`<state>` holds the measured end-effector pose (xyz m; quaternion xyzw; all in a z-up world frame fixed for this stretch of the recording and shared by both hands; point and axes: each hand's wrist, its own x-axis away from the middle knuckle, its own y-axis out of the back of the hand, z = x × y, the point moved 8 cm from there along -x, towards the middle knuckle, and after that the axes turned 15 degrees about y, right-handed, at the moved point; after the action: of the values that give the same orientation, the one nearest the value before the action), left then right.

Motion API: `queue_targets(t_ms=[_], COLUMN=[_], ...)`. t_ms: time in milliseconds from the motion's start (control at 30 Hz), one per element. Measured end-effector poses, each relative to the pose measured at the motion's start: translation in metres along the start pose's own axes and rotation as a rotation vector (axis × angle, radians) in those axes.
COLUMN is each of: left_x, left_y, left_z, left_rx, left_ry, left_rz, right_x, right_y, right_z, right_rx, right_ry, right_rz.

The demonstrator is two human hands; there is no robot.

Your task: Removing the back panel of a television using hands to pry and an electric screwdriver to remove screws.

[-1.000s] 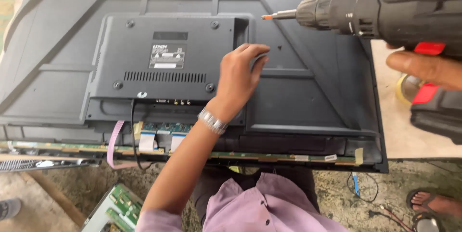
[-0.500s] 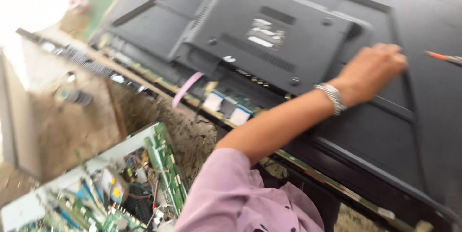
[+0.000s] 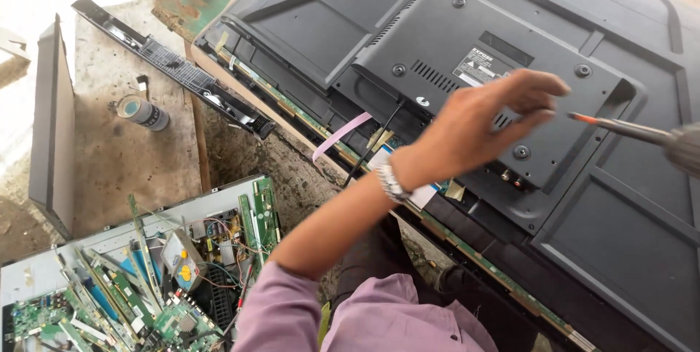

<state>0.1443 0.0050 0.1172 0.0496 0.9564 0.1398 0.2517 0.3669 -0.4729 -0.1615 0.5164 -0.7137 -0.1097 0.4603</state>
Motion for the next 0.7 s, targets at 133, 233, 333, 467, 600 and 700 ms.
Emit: queue_targets(t_ms=[133, 233, 333, 467, 600, 700], left_x=[0.015, 0.028, 0.039, 0.057, 0.071, 0.08], left_y=[0.084, 0.138, 0.175, 0.204, 0.218, 0.224], left_z=[-0.012, -0.025, -0.027, -0.016, 0.005, 0.016], left_rx=[-0.14, -0.221, -0.302, -0.346, -0.309, -0.282], left_ry=[0.05, -0.075, -0.087, -0.008, 0.011, 0.051], left_rz=[-0.072, -0.165, -0.243, -0.332, -0.378, -0.394], right_x=[-0.109, -0.177, -0.17, -0.097, -0.113, -0.129], right_y=[0.035, 0.314, 0.454, 0.409, 0.467, 0.498], right_z=[-0.025, -0.12, -0.165, -0.149, -0.145, -0.154], right_rx=[0.268, 0.238, -0.249, -1.12, -1.517, -1.525], right_ry=[0.227, 0.597, 0.144, -0.75, -1.235, -1.192], right_rz=[0.11, 0.843, 0.539, -0.224, -0.665, -0.697])
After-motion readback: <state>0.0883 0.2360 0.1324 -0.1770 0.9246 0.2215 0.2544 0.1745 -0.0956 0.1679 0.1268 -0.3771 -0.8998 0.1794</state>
